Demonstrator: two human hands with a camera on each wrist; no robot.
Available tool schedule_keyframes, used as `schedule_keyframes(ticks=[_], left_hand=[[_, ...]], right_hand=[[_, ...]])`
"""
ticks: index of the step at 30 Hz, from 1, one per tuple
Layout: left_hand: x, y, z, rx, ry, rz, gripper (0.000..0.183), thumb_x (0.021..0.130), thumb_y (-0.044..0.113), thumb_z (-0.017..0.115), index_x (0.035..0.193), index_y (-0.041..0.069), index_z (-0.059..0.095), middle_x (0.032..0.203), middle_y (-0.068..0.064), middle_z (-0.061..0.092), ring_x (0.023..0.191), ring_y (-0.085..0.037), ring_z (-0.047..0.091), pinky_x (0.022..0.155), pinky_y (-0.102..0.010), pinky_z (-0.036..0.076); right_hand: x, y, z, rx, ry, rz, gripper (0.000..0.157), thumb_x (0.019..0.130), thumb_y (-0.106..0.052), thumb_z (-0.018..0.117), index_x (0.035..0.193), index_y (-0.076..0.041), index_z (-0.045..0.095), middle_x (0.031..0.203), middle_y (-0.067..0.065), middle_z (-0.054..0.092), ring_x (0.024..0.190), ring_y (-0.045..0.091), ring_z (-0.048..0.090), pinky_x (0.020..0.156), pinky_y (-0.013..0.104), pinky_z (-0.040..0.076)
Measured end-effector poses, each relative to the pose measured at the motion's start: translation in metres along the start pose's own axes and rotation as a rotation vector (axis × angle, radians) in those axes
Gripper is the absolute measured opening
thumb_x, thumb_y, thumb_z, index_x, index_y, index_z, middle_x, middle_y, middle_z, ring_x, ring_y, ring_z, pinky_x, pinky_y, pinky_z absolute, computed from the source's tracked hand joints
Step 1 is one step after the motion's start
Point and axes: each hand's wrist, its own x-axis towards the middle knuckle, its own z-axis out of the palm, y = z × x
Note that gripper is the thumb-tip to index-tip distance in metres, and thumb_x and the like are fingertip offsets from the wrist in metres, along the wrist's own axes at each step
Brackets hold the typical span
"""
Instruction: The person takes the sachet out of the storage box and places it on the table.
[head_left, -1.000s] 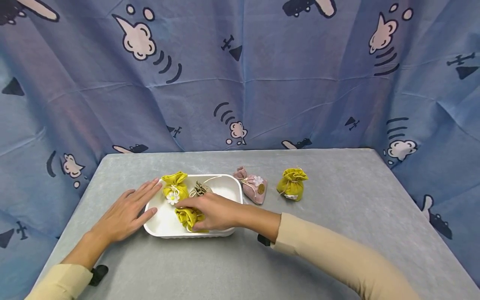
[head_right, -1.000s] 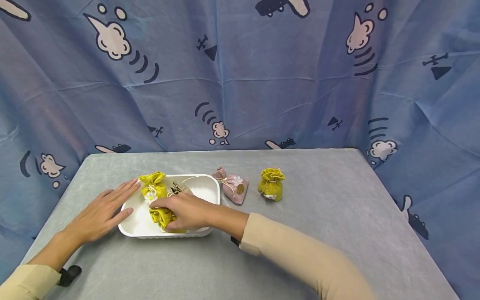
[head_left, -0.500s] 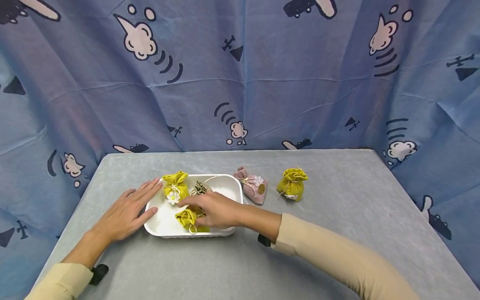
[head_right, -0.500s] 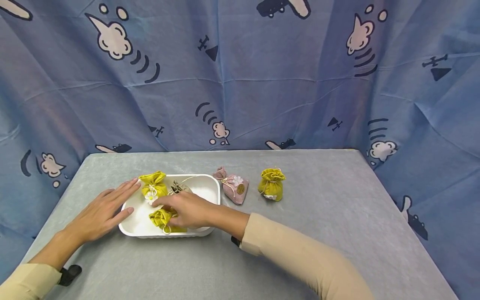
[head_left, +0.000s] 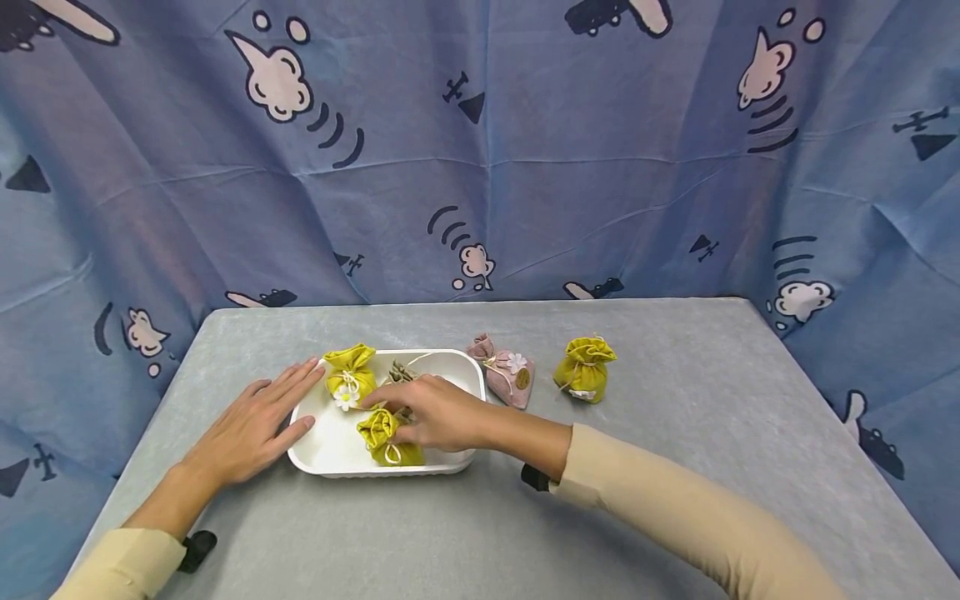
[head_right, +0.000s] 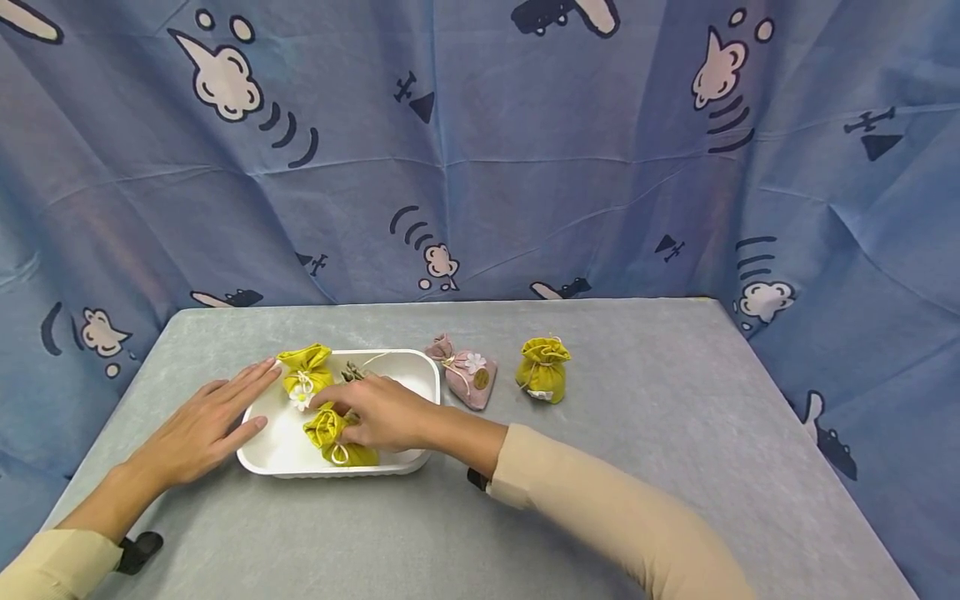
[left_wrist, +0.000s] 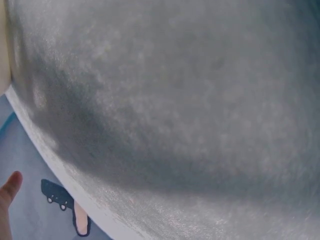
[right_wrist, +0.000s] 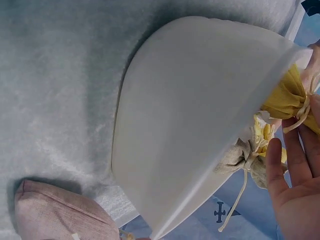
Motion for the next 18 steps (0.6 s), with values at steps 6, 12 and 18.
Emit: schedule_keyframes(ticks=[6, 12, 18], left_hand=[[0.001, 0.0, -0.001, 0.001, 0.007, 0.014, 0.066, 0.099, 0.032, 0.058, 0.157, 0.015, 0.032, 0.16, -0.007, 0.033, 0.139, -0.037, 0.04, 0.099, -0.059, 0.038], [0.001, 0.001, 0.0, 0.013, -0.004, 0.002, 0.066, 0.1, 0.034, 0.058, 0.158, 0.016, 0.031, 0.161, -0.007, 0.032, 0.14, -0.037, 0.04, 0.1, -0.059, 0.037], [0.001, 0.0, 0.001, 0.016, -0.027, -0.01, 0.067, 0.1, 0.035, 0.057, 0.158, 0.017, 0.029, 0.162, -0.007, 0.03, 0.141, -0.037, 0.039, 0.101, -0.06, 0.036]], right_hand=[[-0.003, 0.001, -0.005, -0.009, 0.021, -0.046, 0.047, 0.088, -0.01, 0.076, 0.133, -0.011, 0.062, 0.125, 0.003, 0.069, 0.101, 0.007, 0.066, 0.087, 0.021, 0.05], [-0.007, -0.002, -0.016, -0.034, 0.056, -0.037, 0.046, 0.088, -0.013, 0.078, 0.131, -0.012, 0.063, 0.12, 0.0, 0.07, 0.097, 0.01, 0.066, 0.083, 0.022, 0.05], [-0.01, -0.005, -0.024, -0.018, 0.07, -0.045, 0.046, 0.088, -0.012, 0.077, 0.131, -0.01, 0.063, 0.122, 0.002, 0.069, 0.098, 0.01, 0.065, 0.083, 0.022, 0.051]])
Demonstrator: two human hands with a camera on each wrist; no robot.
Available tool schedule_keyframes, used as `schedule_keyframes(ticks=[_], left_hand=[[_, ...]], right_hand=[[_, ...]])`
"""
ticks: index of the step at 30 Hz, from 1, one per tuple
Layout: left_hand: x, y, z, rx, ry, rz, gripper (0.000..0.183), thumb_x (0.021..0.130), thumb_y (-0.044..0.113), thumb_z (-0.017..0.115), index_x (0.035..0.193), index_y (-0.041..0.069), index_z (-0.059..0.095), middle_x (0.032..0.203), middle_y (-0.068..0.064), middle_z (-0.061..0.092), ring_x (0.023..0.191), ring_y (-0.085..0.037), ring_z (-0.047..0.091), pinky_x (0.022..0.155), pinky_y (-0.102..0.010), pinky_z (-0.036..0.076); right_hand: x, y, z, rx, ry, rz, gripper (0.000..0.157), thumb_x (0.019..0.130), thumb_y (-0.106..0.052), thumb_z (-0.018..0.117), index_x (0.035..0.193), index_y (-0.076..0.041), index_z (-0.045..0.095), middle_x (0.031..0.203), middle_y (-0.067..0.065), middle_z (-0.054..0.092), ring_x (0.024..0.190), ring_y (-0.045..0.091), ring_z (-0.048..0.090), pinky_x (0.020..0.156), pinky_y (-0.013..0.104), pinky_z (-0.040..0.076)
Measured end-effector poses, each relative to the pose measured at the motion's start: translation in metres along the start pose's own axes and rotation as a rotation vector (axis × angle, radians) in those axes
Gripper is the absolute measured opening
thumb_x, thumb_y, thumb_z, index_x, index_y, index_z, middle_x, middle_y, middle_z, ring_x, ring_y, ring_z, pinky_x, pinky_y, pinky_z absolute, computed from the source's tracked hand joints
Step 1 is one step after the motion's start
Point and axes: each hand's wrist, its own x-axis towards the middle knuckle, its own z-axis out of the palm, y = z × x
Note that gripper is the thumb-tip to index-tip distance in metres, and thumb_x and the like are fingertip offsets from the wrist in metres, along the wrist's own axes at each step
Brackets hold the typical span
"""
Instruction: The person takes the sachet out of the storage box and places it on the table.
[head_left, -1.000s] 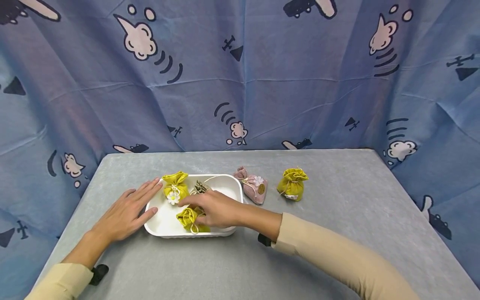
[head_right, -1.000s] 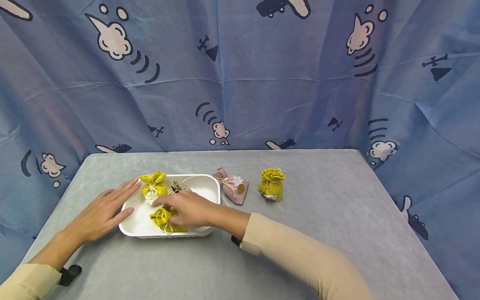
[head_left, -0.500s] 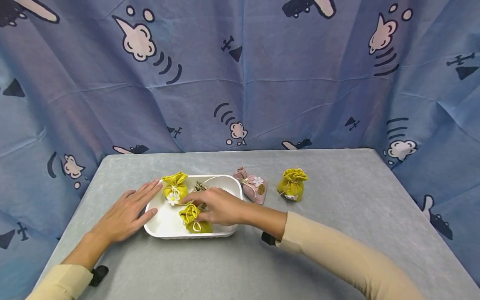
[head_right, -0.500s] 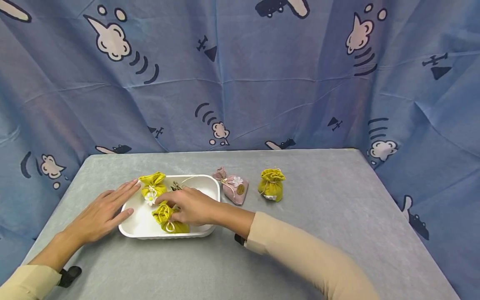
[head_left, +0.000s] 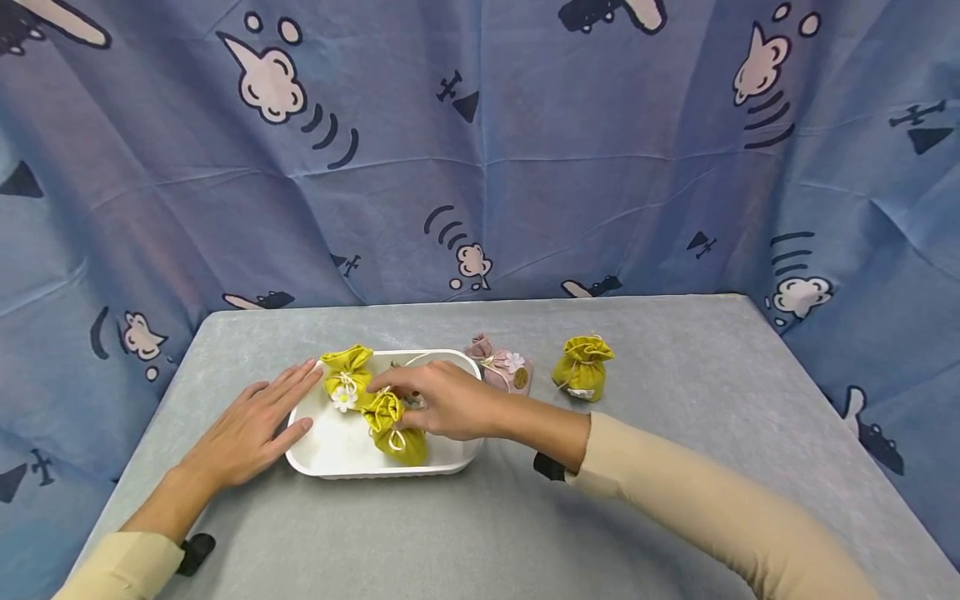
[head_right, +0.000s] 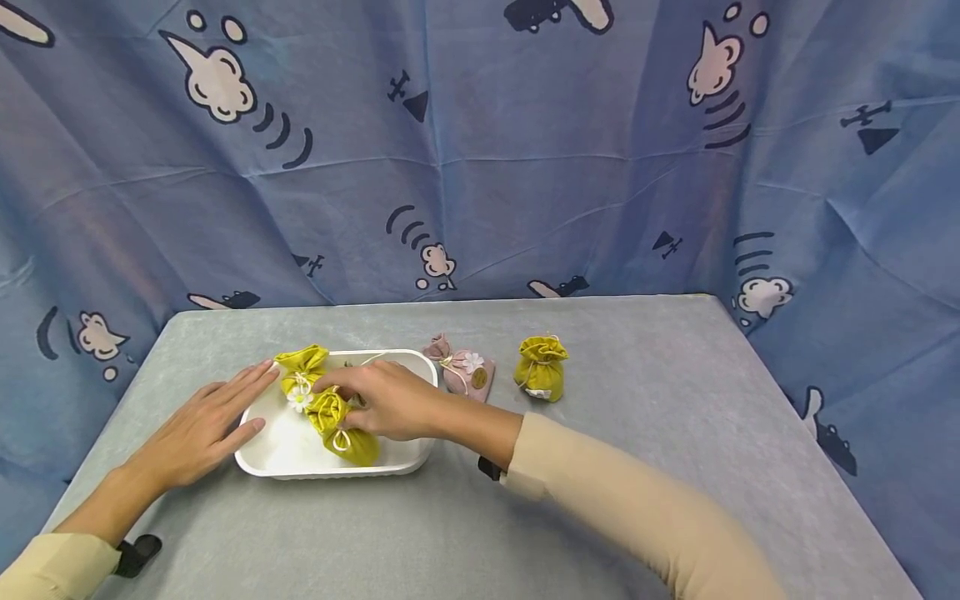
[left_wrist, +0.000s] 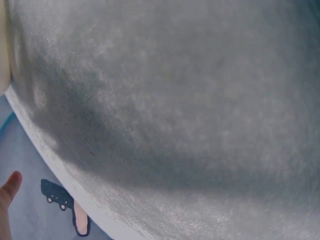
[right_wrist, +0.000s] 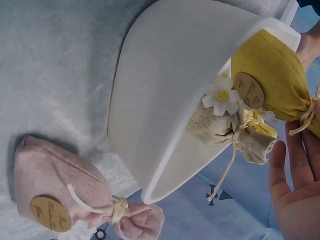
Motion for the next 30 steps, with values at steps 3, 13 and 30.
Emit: schedule_keyframes(ticks=[3, 13, 30], left_hand=[[0.0, 0.0, 0.0, 0.003, -0.003, 0.0, 0.068, 0.1, 0.034, 0.057, 0.158, 0.016, 0.029, 0.162, -0.007, 0.03, 0.141, -0.037, 0.039, 0.101, -0.06, 0.036], [0.0, -0.001, 0.0, -0.001, -0.007, 0.0, 0.067, 0.1, 0.035, 0.056, 0.158, 0.016, 0.029, 0.162, -0.006, 0.029, 0.141, -0.037, 0.038, 0.101, -0.059, 0.036], [0.001, 0.0, 0.001, -0.002, -0.01, -0.003, 0.068, 0.1, 0.035, 0.057, 0.158, 0.016, 0.029, 0.162, -0.007, 0.029, 0.141, -0.037, 0.038, 0.101, -0.059, 0.036]], right_hand=[[-0.001, -0.002, -0.003, -0.004, 0.001, 0.003, 0.046, 0.088, -0.013, 0.077, 0.132, -0.011, 0.063, 0.122, 0.001, 0.069, 0.094, 0.01, 0.064, 0.08, 0.022, 0.05], [-0.01, -0.006, -0.022, 0.12, 0.026, 0.03, 0.048, 0.089, -0.007, 0.075, 0.135, -0.01, 0.061, 0.117, 0.002, 0.071, 0.1, 0.01, 0.065, 0.086, 0.032, 0.053], [-0.042, -0.004, -0.057, 0.086, 0.084, 0.035, 0.046, 0.088, -0.005, 0.075, 0.133, -0.009, 0.062, 0.117, 0.002, 0.072, 0.101, 0.012, 0.068, 0.086, 0.035, 0.055]])
